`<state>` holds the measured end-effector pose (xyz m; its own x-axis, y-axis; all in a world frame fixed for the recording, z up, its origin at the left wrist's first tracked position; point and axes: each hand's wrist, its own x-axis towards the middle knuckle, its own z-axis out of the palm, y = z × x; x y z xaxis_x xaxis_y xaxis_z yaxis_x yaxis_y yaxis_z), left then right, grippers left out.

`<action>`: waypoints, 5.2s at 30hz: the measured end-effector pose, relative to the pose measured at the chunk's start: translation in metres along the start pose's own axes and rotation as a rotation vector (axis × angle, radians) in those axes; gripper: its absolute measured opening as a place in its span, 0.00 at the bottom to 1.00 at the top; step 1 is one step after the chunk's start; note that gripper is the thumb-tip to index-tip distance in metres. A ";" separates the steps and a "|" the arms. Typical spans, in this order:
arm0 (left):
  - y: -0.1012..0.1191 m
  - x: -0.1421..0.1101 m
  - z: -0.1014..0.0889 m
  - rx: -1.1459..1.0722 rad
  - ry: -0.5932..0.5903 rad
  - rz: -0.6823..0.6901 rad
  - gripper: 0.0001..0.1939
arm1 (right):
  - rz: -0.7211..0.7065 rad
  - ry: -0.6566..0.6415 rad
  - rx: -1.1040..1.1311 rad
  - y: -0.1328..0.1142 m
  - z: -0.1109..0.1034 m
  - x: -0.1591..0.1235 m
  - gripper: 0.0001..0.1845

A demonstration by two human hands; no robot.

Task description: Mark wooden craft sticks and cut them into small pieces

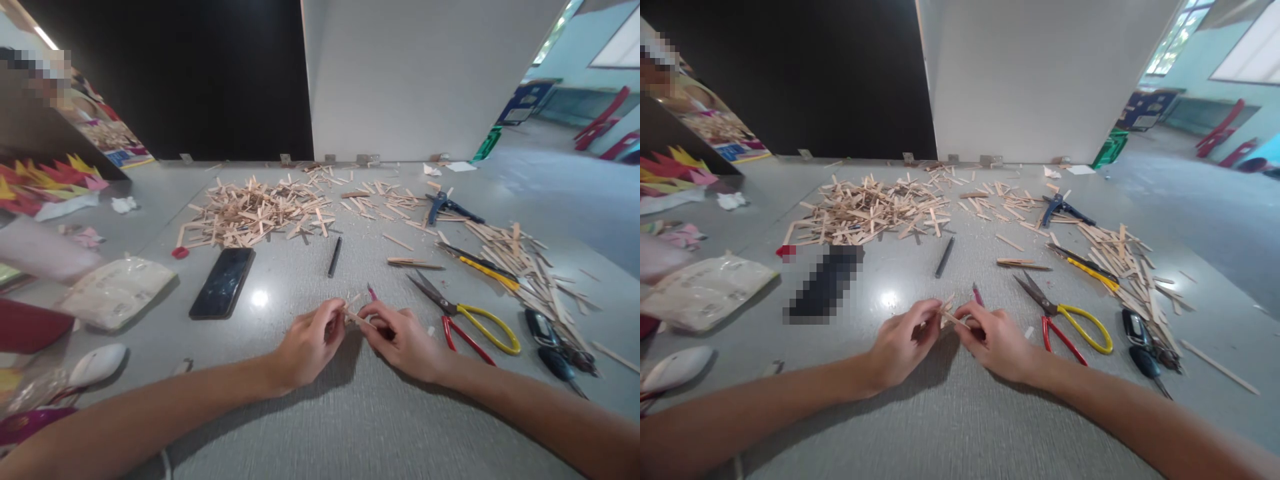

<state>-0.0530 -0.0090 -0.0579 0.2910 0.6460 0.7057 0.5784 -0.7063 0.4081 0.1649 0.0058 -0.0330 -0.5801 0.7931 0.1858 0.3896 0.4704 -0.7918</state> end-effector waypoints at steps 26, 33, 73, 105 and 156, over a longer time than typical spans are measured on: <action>-0.003 0.011 -0.005 -0.146 -0.031 -0.318 0.10 | -0.173 0.189 -0.471 0.019 0.004 0.001 0.12; -0.003 0.011 -0.006 -0.178 0.002 -0.311 0.09 | -0.048 0.419 -0.283 0.019 0.001 0.003 0.11; -0.008 0.018 -0.006 -0.330 -0.207 -0.254 0.15 | 0.007 0.430 0.289 0.007 -0.001 0.004 0.05; -0.006 0.016 -0.007 -0.518 -0.223 -0.492 0.20 | 0.008 0.325 0.226 0.000 -0.001 0.004 0.10; -0.006 0.028 -0.010 -1.024 -0.496 -0.764 0.22 | 0.147 0.157 0.187 -0.006 -0.007 0.010 0.14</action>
<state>-0.0559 0.0103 -0.0348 0.5217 0.8496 -0.0776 -0.0368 0.1133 0.9929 0.1622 0.0138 -0.0226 -0.4041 0.9044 0.1374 0.3137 0.2781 -0.9079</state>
